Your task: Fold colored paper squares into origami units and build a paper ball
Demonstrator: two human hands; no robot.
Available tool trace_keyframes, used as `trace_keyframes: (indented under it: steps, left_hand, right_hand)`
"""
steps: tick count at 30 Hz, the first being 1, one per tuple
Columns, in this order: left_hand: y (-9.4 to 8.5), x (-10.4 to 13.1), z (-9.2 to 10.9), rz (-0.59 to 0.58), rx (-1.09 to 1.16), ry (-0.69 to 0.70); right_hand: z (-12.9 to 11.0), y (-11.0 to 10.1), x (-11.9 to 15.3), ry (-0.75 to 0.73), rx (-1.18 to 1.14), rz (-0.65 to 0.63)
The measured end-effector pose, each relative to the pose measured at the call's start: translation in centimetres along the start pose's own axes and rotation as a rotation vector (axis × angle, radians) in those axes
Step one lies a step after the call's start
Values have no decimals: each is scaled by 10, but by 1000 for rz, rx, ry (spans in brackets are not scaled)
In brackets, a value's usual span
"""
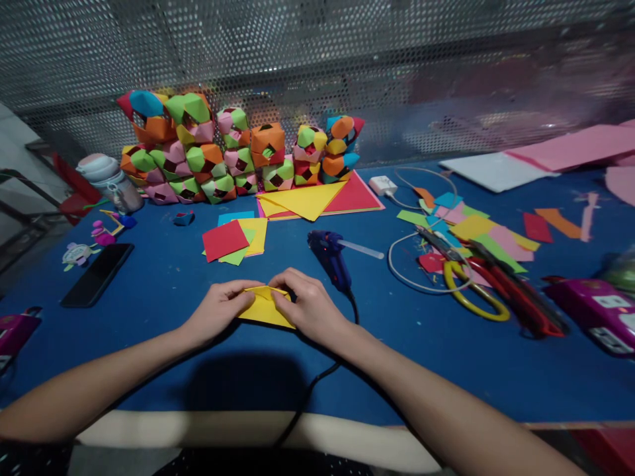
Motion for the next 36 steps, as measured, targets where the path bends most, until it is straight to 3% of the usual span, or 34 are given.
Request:
trace_keyframes:
  steps: [9,20,36]
  left_hand:
    - [-4,-2,2,10,-84,102]
    - [-3,-4,8,32,-147,117]
    - [-7,-2,7,104,-186,92]
  right_hand:
    - [-2,-1,-1,-7,-7,-2]
    - [-6,6,0,-55,-10,2]
    - [0,1,-1,46,-69,-13]
Point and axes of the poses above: each hand's wrist, its own x-axis away from the middle knuckle, its own y-axis out of the palm, z = x × y, the point moved 5 cm from there along -x, towards the middle knuckle, and after that the axes turned 14 degrees about -x, right-handed, at the moved point
